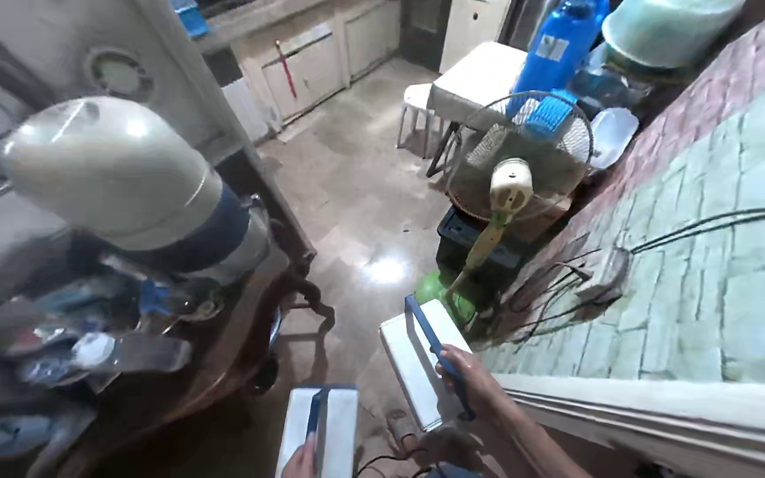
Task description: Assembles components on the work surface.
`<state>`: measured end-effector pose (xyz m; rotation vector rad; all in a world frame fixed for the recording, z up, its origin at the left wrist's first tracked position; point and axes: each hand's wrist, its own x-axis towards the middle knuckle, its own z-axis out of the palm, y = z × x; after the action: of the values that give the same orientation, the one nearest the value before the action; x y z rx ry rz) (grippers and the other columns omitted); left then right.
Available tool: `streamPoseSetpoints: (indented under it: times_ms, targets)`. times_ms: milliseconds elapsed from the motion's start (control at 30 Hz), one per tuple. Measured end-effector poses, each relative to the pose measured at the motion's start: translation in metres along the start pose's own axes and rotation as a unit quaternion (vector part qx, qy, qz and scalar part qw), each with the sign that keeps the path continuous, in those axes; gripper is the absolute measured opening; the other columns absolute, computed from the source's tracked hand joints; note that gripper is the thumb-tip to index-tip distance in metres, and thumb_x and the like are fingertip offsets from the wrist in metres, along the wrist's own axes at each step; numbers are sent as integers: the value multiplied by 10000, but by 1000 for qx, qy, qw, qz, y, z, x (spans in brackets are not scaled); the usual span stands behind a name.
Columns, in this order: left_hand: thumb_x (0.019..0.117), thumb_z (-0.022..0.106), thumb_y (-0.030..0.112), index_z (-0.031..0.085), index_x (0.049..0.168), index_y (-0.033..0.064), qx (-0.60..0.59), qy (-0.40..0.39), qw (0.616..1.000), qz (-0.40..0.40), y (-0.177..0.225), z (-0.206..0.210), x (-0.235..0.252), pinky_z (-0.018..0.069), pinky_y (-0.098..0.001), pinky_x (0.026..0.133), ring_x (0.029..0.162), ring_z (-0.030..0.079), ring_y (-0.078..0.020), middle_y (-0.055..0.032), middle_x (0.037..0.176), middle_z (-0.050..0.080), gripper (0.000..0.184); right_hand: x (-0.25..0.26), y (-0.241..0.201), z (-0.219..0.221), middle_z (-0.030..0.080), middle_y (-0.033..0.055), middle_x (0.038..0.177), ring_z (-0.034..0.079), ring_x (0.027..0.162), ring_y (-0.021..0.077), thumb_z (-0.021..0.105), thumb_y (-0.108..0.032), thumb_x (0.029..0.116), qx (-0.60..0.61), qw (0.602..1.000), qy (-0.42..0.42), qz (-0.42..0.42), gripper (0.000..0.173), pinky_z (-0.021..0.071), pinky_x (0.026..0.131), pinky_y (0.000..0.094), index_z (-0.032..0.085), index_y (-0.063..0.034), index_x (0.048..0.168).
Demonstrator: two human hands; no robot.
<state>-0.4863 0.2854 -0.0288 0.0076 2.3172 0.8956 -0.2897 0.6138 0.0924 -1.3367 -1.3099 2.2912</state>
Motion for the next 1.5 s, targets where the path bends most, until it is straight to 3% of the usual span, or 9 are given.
streamPoseSetpoints:
  times_ms: [200,400,500,667,1033,1233,1333,1433,1500]
  targets:
    - [1076,481,467,697,945,-38,26,-76,992,97,196,19,143,506,-509,705,701,589,-266,-156,787,635,564,91,-92,26,575,5,778,516,563,82,432,-269,1079,56,995,63,-53,358,465,513,235,549,-39,1327]
    - [1082,458,487,693,979,-19,33,-153,979,130,356,59,275,481,-470,658,657,545,-239,-130,762,607,567,184,-179,53,552,2,767,499,549,76,392,-255,1100,101,986,113,-69,353,453,500,225,544,-39,1334]
    - [1084,441,499,685,992,-6,49,-173,975,130,420,68,329,469,-410,602,604,514,-196,-99,742,587,568,224,-218,59,553,-2,755,509,549,75,396,-252,1098,127,979,141,-73,349,461,500,223,552,-35,1323]
    - [1083,442,498,694,1033,14,78,-185,971,127,527,81,405,478,-367,611,611,525,-159,-71,772,604,548,307,-284,60,564,-7,765,520,566,77,388,-247,1099,160,971,157,-84,325,471,517,223,550,-44,1295]
    - [1066,459,526,687,958,19,108,-111,979,133,733,94,587,458,-366,556,556,494,-143,-50,716,584,566,519,-418,11,561,1,773,498,554,84,422,-261,1087,199,966,160,-33,338,453,505,232,558,-41,1305]
    - [1053,494,522,686,917,9,142,-97,967,188,863,101,672,460,-390,571,569,498,-152,-64,714,584,564,604,-524,-30,562,-12,735,495,527,67,497,-226,1059,119,969,201,-76,321,432,465,210,617,-18,1273]
    - [1053,504,504,679,910,4,156,-111,957,216,935,117,713,465,-408,604,599,511,-159,-64,719,582,549,646,-584,-59,624,0,757,504,526,59,640,-215,994,-4,962,255,-92,297,430,468,224,676,-28,1223]
    - [1045,517,512,677,877,17,173,-136,944,246,1019,141,760,456,-391,577,574,506,-145,-47,685,573,547,687,-642,-88,716,21,881,596,636,70,730,-289,935,-130,937,309,-98,308,514,591,283,733,-89,1168]
    - [1047,515,507,682,905,6,181,-162,932,270,1085,165,780,470,-404,604,600,523,-153,-61,715,587,547,713,-686,-111,744,50,951,684,800,120,737,-314,924,-193,915,339,-108,293,579,765,369,758,-99,1122]
